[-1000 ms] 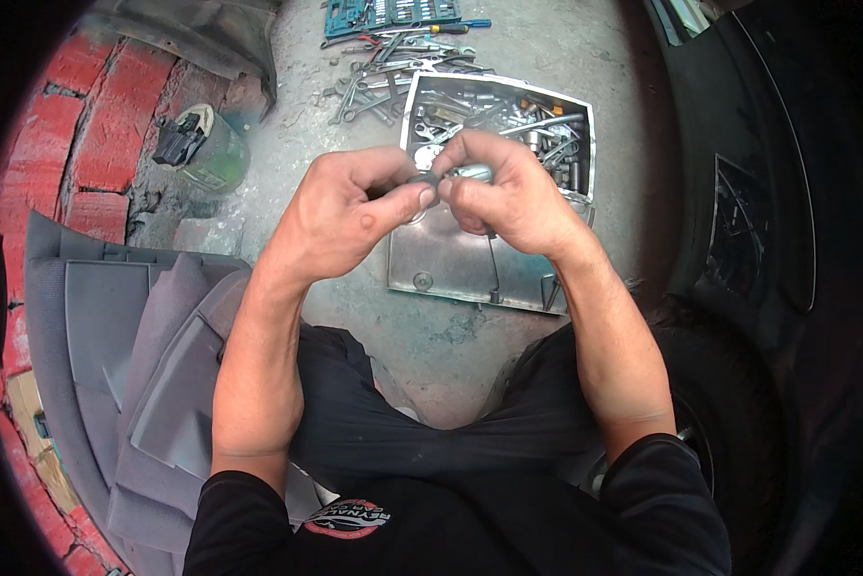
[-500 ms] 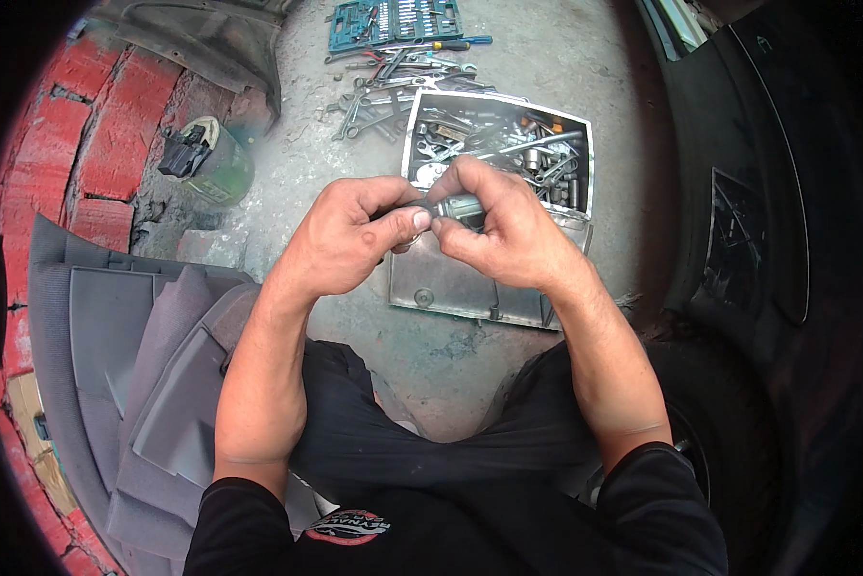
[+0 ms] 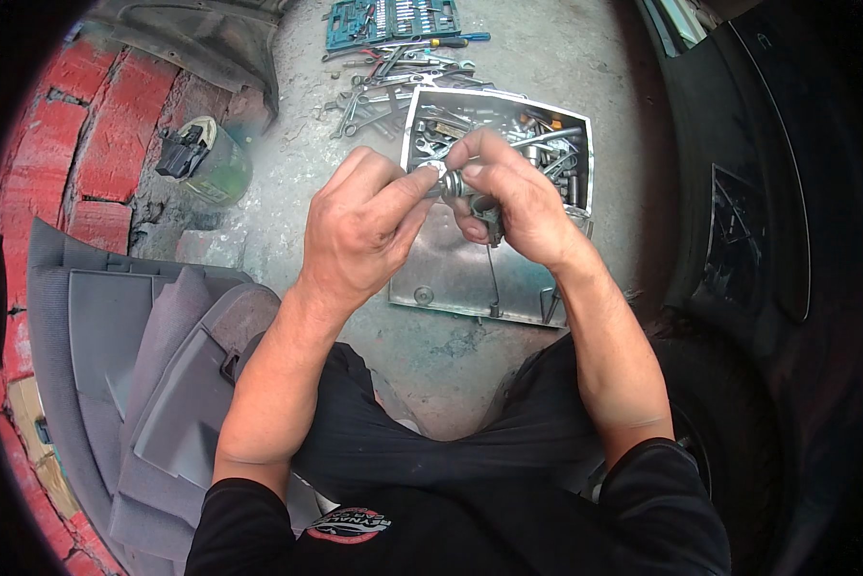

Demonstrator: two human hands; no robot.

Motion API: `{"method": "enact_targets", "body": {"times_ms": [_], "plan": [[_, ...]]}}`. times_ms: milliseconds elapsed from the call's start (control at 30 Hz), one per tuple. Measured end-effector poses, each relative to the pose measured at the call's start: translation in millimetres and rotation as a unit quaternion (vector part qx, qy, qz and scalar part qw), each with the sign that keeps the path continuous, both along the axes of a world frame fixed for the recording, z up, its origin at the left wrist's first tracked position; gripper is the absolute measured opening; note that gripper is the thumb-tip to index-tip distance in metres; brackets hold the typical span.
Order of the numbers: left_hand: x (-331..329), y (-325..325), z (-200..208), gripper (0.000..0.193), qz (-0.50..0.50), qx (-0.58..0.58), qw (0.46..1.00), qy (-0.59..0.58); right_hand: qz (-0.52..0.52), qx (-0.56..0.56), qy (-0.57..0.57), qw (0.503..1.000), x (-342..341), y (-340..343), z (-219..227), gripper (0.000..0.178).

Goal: Inspecting and repairing a car door lock cylinder mechanism.

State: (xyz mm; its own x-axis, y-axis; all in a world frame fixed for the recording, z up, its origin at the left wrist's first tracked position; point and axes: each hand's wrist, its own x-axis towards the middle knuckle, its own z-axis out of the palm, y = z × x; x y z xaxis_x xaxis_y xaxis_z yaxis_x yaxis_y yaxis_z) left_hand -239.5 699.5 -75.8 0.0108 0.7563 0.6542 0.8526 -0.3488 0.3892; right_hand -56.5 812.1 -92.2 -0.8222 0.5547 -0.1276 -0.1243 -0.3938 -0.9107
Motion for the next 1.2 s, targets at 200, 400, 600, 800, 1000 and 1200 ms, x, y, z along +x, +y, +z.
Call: {"method": "enact_targets", "body": {"times_ms": [200, 400, 600, 800, 1000, 1200], "plan": [[1, 0, -3, 0.033, 0.021, 0.019, 0.999, 0.026, -0.005, -0.043, -0.025, 0.999, -1, -4, 8, 0.030], [3, 2, -6, 0.026, 0.023, -0.009, 0.999, 0.046, -0.009, -0.003, -0.049, 0.999, -4, -8, 4, 0.039], [-13, 5, -15, 0.018, -0.017, -0.137, 0.982, -0.133, 0.009, -0.037, -0.068, 0.997, -3, -10, 12, 0.038], [-4, 2, -9, 0.017, -0.016, -0.131, 0.984, -0.123, 0.027, 0.006, -0.057, 0.998, 6, -3, 13, 0.038], [1, -1, -6, 0.017, 0.003, -0.134, 0.982, -0.131, -0.046, 0.072, -0.133, 0.987, 3, 0, 10, 0.040], [9, -2, -9, 0.019, 0.012, -0.129, 0.978, -0.161, -0.070, 0.135, -0.152, 0.977, 4, -4, 13, 0.042]]}}
